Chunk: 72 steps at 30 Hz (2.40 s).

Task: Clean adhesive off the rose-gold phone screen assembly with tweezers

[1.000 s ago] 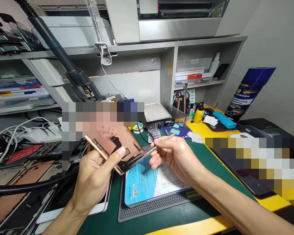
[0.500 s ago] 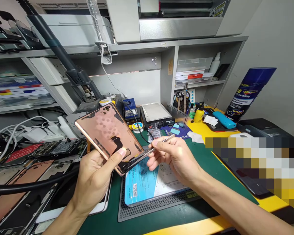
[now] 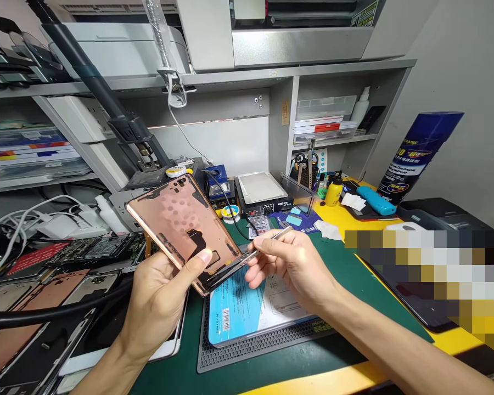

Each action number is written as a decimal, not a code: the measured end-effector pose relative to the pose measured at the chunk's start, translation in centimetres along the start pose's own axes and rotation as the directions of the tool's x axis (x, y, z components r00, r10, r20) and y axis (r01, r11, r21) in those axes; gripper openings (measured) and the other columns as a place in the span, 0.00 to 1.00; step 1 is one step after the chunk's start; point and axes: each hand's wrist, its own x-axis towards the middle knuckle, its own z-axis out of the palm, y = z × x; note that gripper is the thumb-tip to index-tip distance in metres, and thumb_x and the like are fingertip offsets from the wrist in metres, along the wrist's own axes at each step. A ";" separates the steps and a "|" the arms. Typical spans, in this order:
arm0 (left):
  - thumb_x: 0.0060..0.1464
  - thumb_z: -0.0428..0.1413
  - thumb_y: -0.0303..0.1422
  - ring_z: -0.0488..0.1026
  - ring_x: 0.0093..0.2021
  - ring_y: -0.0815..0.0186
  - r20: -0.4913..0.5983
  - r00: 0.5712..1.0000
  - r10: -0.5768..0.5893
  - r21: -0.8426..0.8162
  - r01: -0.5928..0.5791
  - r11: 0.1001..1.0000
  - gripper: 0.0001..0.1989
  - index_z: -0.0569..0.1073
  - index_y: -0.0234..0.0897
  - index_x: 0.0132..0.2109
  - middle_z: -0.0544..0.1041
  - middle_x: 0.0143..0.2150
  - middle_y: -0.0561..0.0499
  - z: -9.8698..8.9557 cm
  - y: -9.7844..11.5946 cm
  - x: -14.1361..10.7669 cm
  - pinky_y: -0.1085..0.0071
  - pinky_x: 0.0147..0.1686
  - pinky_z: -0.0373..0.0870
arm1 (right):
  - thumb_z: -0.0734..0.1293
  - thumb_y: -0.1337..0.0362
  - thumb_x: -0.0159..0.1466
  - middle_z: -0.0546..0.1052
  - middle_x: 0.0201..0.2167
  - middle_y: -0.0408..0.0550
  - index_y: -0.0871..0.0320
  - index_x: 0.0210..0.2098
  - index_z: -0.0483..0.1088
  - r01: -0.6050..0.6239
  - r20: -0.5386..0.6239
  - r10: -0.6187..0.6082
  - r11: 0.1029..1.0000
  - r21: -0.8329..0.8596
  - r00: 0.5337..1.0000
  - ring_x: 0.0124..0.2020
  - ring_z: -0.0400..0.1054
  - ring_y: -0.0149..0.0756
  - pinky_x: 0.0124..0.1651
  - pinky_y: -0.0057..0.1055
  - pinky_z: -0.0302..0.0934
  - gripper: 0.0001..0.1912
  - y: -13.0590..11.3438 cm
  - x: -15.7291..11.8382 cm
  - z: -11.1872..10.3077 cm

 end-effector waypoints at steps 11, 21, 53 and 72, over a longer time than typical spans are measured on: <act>0.55 0.63 0.35 0.77 0.36 0.60 -0.040 0.999 -0.034 -0.050 0.032 0.998 0.07 0.82 0.36 0.38 0.82 0.32 0.51 -0.2 -0.5 0.1 0.70 0.37 0.73 | 0.75 0.63 0.60 0.76 0.20 0.49 0.64 0.29 0.77 0.037 -0.005 -0.037 0.999 -0.033 0.999 0.22 0.75 0.41 0.26 0.30 0.71 0.09 -0.2 0.0 0.0; 0.56 0.63 0.36 0.79 0.38 0.60 -0.079 0.997 -0.008 0.034 0.011 0.999 0.08 0.82 0.35 0.38 0.83 0.35 0.50 -0.7 -0.4 0.4 0.70 0.40 0.74 | 0.75 0.61 0.58 0.76 0.22 0.49 0.63 0.28 0.78 0.023 -0.050 -0.023 1.000 -0.013 0.998 0.20 0.73 0.37 0.23 0.27 0.68 0.10 -1.4 -0.2 -0.2; 0.43 0.68 0.42 0.80 0.43 0.49 -0.335 0.941 -0.052 -0.088 0.024 0.996 0.21 0.81 0.33 0.43 0.85 0.40 0.45 -2.7 -2.1 3.3 0.57 0.45 0.76 | 0.68 0.58 0.72 0.76 0.45 0.50 0.62 0.47 0.73 0.024 0.001 0.184 -0.124 -0.992 0.983 0.44 0.73 0.39 0.47 0.39 0.71 0.12 -6.5 8.0 -3.4; 0.52 0.65 0.41 0.80 0.46 0.53 -0.165 0.986 -0.012 -0.020 0.009 1.000 0.17 0.81 0.34 0.44 0.84 0.44 0.45 -2.0 -2.0 2.8 0.61 0.49 0.75 | 0.67 0.61 0.69 0.76 0.38 0.51 0.63 0.41 0.73 0.042 0.051 0.002 0.552 -0.833 0.999 0.35 0.70 0.35 0.34 0.27 0.66 0.10 -5.3 5.4 -2.2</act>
